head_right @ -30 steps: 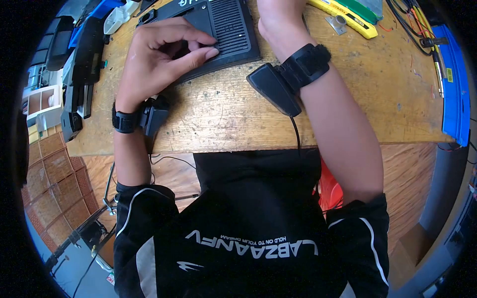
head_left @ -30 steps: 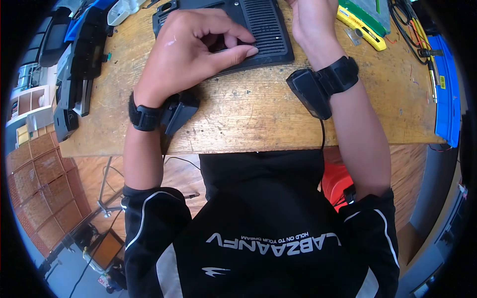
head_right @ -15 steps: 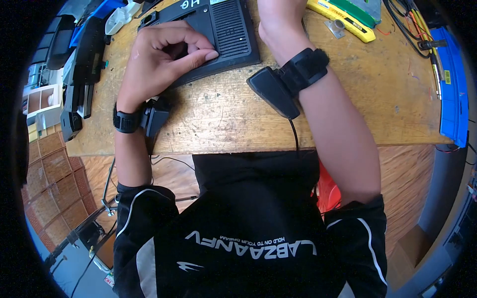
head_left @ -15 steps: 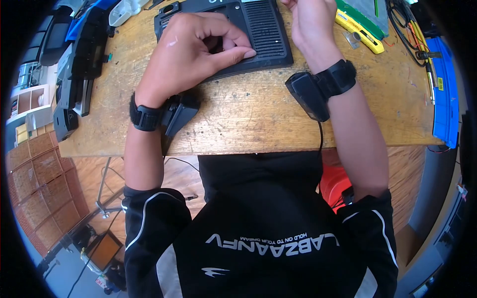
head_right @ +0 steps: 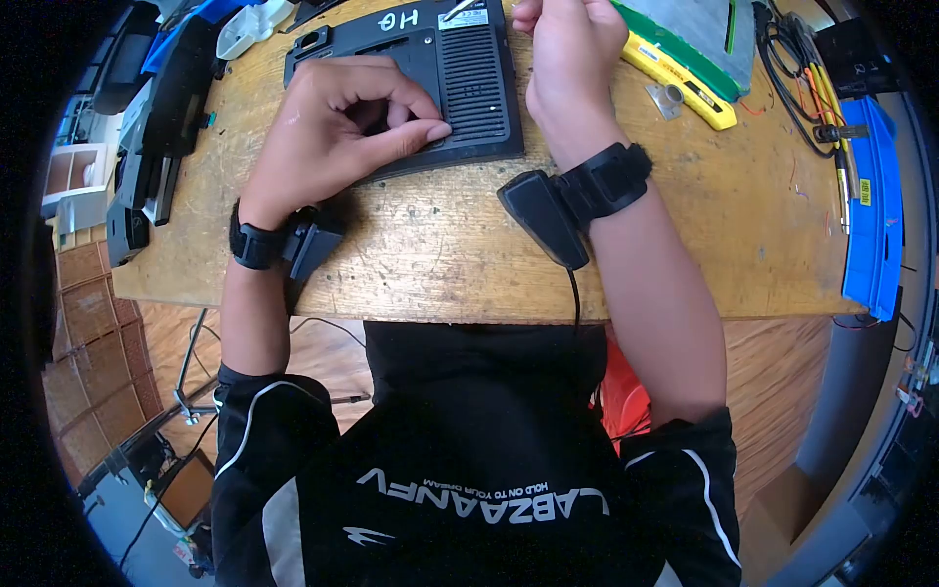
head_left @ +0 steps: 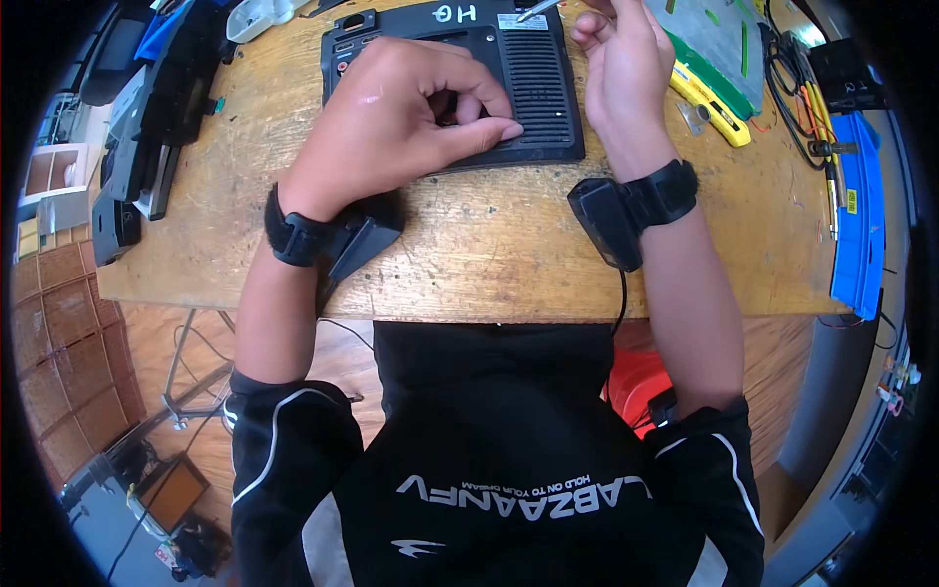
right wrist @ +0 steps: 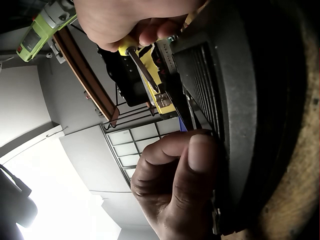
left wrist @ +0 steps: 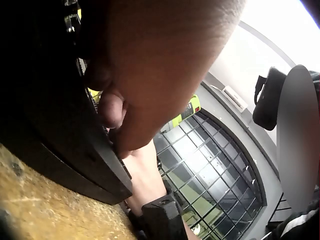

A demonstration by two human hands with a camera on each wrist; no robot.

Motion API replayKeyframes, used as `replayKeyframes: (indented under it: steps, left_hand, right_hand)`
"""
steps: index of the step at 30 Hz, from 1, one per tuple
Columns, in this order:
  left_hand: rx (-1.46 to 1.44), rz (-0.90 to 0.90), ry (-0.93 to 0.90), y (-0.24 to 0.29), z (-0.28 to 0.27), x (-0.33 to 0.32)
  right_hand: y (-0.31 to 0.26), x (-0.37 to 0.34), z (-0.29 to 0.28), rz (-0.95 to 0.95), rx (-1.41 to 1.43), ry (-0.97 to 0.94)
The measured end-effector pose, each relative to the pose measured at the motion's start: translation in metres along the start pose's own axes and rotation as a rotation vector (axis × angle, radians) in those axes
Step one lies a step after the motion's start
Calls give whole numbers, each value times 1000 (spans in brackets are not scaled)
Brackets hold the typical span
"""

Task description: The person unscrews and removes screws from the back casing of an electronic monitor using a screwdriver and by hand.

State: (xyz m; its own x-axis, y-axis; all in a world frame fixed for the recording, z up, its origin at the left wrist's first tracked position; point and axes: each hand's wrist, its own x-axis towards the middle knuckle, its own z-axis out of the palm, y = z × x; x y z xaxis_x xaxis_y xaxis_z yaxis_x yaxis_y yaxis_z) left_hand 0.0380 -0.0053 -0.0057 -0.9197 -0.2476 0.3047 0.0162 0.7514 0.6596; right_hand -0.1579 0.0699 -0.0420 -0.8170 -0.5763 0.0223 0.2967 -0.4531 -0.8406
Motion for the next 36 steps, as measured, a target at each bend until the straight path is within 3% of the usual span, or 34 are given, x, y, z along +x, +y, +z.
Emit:
replayKeyframes:
  steps: [8, 10, 13, 15, 16, 18, 21, 26, 36]
  left_hand:
    - [-9, 47, -28, 4, -1, -1]
    - [-80, -101, 9, 6, 1, -1]
    - [3, -37, -12, -2, 3, -1]
    - [-31, -4, -4, -1, 4, -1]
    - [-65, 29, 3, 0, 4, -1]
    - [-51, 26, -3, 2, 0, -1]
    - [-92, -50, 3, 2, -3, -3]
    - [-203, -152, 63, -1, -4, -4]
    - [-193, -11, 126, -5, -3, -2]
  right_hand:
    - [0, 0, -2, -25, 4, -28]
    - [0, 0, -2, -20, 2, -23]
    - [1, 2, -4, -52, 38, -124]
    - [-1, 1, -6, -145, -50, -356]
    - [-3, 1, -6, -147, -51, -359]
    - [-8, -1, -5, -46, -1, -607]
    - [-13, -5, -6, -75, -83, -702]
    - [-16, -6, -7, -66, -151, -700]
    - [-16, -11, -5, -180, -207, -843]
